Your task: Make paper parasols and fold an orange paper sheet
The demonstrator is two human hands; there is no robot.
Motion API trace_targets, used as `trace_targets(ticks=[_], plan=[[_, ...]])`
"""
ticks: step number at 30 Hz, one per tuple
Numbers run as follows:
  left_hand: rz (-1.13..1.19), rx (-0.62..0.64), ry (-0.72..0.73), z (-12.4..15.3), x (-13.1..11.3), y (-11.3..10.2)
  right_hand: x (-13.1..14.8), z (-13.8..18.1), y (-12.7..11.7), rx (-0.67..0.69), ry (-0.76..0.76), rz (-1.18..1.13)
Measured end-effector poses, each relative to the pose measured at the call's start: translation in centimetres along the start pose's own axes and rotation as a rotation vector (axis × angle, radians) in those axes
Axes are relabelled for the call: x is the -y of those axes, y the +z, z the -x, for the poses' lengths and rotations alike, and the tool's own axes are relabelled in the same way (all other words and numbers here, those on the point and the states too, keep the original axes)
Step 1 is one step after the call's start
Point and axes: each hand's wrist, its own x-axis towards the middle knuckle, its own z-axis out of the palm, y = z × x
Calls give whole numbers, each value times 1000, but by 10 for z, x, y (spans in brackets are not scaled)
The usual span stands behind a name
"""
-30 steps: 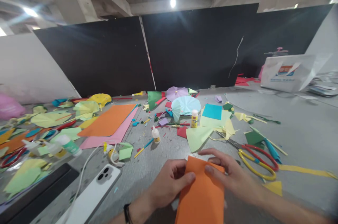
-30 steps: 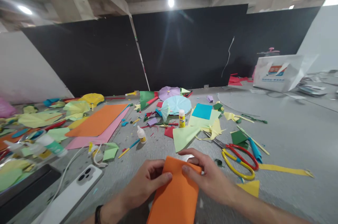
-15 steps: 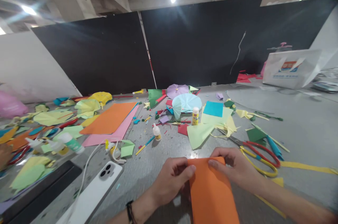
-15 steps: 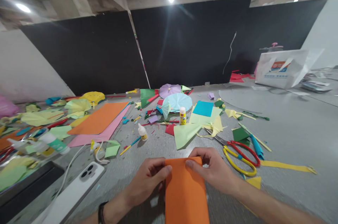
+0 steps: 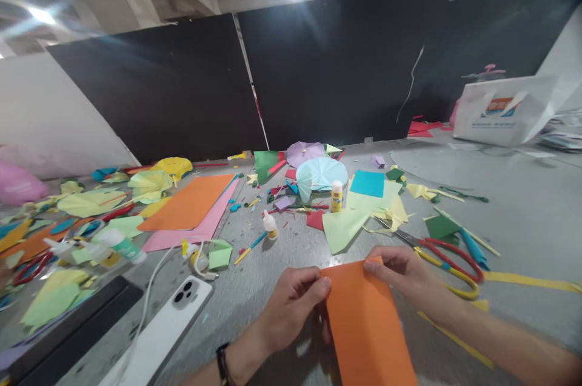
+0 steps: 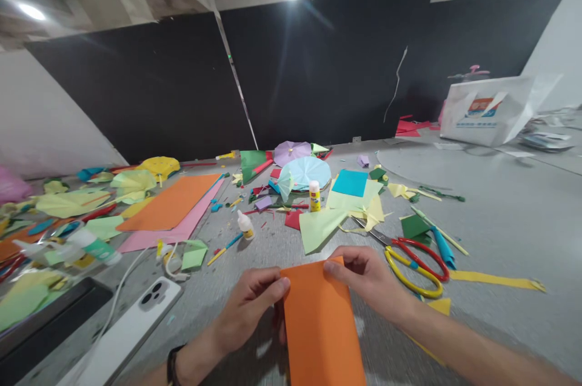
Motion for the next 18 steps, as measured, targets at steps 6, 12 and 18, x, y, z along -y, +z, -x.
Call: trace_targets(ticks=[6,12,18], plan=[[-27,22,5,1,2,-2,-1,1,1,23,2,-55],[-10,35,7,2,4,-2,-2,3,0,26,1,-74],[-34,39,16,2,4,-2,-2,2,1,23,-17,-40]])
